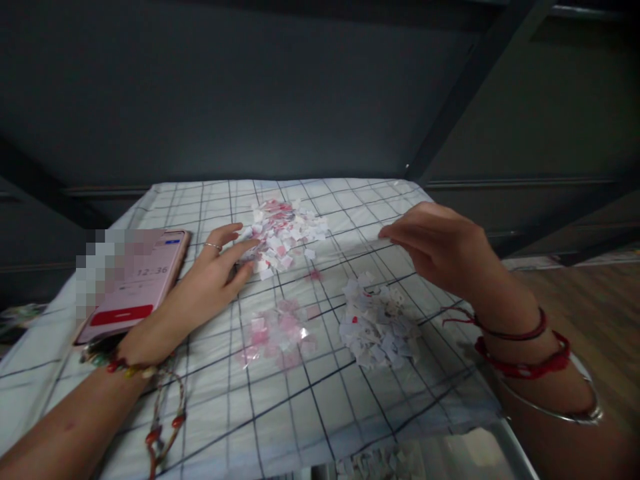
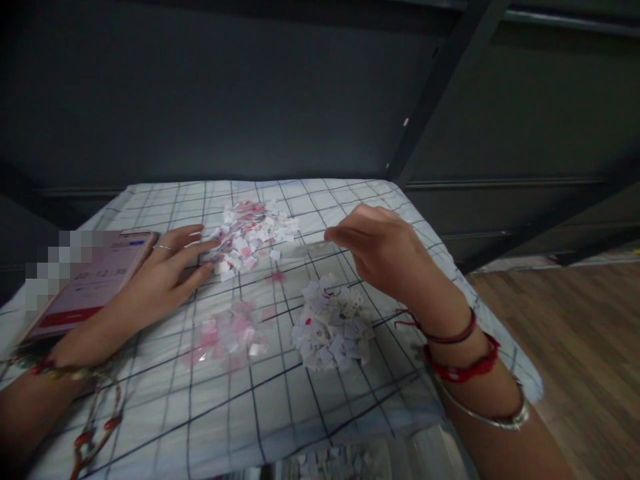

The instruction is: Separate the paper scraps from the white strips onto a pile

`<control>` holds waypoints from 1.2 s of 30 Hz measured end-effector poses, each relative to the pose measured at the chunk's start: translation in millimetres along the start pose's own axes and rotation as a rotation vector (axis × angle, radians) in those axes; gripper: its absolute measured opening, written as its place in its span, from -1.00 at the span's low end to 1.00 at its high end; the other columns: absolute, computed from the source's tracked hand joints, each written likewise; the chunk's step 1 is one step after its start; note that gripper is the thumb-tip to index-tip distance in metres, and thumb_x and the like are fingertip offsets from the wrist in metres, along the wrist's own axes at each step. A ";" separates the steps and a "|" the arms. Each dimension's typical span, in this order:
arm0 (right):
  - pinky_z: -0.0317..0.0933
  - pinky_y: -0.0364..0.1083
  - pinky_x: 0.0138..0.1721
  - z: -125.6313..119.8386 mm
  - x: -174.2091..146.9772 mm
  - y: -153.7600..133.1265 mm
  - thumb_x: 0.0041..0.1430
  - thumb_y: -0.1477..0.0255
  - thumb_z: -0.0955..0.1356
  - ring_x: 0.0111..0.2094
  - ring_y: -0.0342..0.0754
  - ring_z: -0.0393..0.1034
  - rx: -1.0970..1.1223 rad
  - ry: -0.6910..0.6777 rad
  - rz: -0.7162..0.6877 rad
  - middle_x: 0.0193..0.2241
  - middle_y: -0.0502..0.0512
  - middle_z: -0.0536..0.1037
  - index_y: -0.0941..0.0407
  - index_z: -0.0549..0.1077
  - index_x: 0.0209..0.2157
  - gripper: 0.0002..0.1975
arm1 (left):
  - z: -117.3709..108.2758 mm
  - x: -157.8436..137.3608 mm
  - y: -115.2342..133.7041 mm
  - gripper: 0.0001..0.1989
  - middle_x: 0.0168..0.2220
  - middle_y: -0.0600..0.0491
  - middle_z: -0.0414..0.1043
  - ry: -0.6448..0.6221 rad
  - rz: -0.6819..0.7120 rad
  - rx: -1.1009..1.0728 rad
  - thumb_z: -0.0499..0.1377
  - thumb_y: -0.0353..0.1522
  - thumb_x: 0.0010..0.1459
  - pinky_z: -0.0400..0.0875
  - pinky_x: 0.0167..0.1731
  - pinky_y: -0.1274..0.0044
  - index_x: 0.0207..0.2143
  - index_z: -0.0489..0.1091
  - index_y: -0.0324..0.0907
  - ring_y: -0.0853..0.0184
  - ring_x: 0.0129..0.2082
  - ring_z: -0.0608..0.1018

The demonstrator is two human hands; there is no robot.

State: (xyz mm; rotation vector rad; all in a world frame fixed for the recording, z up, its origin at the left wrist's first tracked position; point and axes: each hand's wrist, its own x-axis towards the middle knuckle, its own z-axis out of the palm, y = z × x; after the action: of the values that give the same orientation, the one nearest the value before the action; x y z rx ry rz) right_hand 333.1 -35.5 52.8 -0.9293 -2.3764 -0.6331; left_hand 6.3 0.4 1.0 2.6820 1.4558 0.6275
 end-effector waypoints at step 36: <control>0.21 -0.07 -0.41 5.8 6.2 -18.7 0.05 0.71 0.21 -0.42 -0.09 0.33 0.010 0.047 -0.027 -0.47 0.01 0.50 0.09 0.45 -0.28 -0.68 | -0.2 -1.1 -0.5 -0.59 0.17 -0.10 0.07 -0.011 -0.004 -0.035 -0.09 -0.20 0.25 0.15 0.18 0.17 0.07 0.27 -0.13 0.09 0.18 0.23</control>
State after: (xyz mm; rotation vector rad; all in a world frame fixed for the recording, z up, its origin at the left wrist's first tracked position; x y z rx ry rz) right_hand 314.1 -41.5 47.7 -0.8709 -2.3520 -0.6461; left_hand 5.3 -0.2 0.7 2.6508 1.4338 0.6303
